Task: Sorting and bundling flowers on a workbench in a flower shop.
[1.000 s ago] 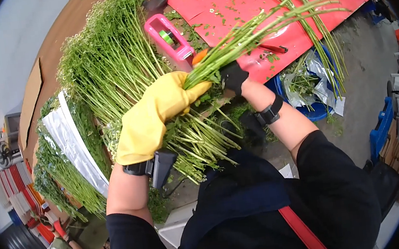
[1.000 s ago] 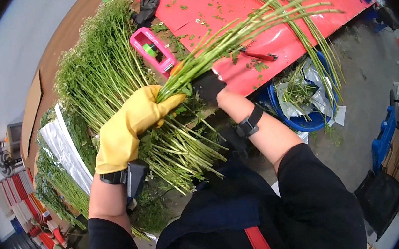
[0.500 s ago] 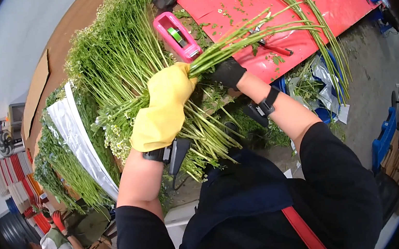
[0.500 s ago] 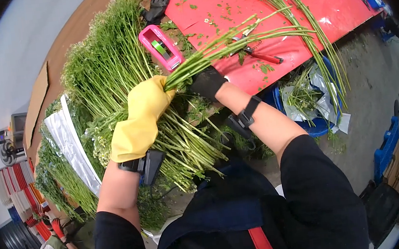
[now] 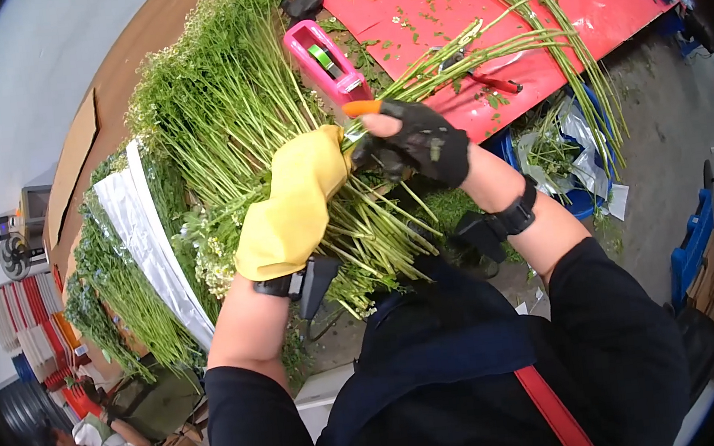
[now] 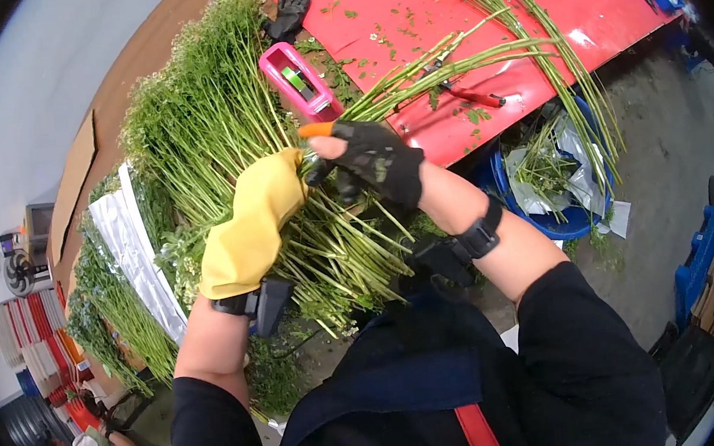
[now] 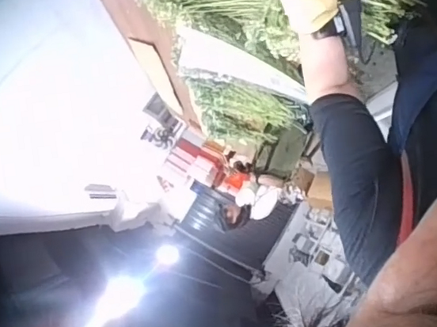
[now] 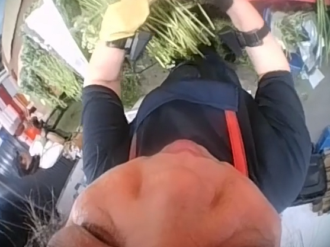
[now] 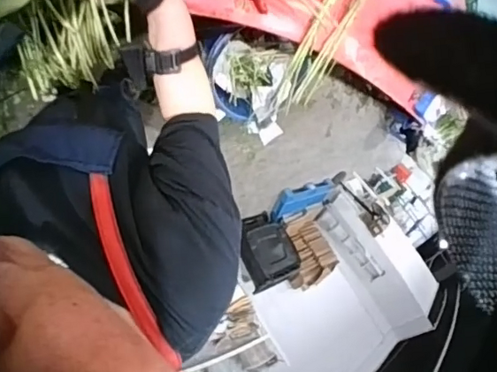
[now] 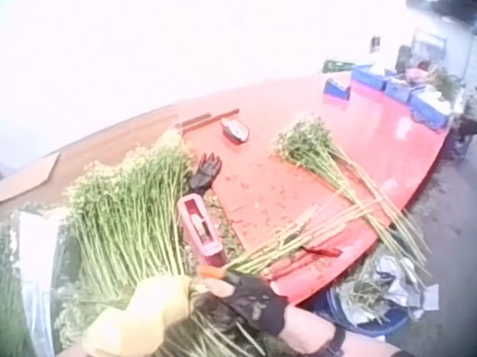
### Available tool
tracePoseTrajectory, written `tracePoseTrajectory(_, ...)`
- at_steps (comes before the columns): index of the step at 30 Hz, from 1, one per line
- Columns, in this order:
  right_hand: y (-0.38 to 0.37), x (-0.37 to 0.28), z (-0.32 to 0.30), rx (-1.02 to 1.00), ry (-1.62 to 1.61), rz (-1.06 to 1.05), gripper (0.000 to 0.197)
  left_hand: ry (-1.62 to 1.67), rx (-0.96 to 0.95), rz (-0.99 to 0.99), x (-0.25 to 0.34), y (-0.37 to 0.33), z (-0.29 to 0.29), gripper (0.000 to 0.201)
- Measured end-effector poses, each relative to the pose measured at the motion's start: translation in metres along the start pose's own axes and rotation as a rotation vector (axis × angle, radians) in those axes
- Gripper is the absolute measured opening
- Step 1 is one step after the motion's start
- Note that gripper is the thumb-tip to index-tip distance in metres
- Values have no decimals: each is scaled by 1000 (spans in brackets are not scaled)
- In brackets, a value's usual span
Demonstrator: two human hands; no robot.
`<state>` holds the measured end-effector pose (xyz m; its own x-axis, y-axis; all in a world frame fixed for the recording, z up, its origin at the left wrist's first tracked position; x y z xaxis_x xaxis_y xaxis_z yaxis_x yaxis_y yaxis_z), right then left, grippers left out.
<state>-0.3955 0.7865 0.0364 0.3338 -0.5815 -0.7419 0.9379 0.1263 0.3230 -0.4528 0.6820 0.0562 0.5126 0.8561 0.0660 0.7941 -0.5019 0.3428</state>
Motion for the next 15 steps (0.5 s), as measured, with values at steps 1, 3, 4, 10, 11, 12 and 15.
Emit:
tracePoseTrajectory(1, 10, -5, 4, -43, -9, 26, 41, 56, -77, 41, -5, 8, 2, 31)
tracePoseTrajectory(3, 32, -12, -6, -66, 98, 40, 37, 461, -169, 56, -18, 24, 16, 49)
tracePoseTrajectory(4, 40, -12, -20, -14, 203, -9, 35, 496, -273, 36, -15, 33, 15, 47)
tracePoseTrajectory(10, 52, 4, -8, -41, 443, -459, 53, 875, -790, 171, 28, 84, 5, 48)
tracePoseTrajectory(11, 54, 5, 5, -161, 194, -522, 59, 888, -841, 205, 36, 90, 7, 48)
tracePoseTrajectory(12, 47, 4, 12, -210, 335, -555, 60, 897, -841, 217, 41, 95, 5, 48)
tracePoseTrajectory(15, 36, 33, 4, -206, 345, -282, 47, 943, -847, 264, 48, 105, 6, 46)
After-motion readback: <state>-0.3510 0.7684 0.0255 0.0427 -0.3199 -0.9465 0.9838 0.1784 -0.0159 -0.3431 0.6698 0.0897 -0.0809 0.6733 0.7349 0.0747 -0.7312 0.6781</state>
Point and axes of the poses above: each hand's wrist, its own y-axis away from the middle knuckle, its own z-axis out of the palm, x = y × z, the point moved 9 cm from there along -y, towards the middle knuckle, and after that the axes turned 10 degrees about -y, right-handed, at the moved point
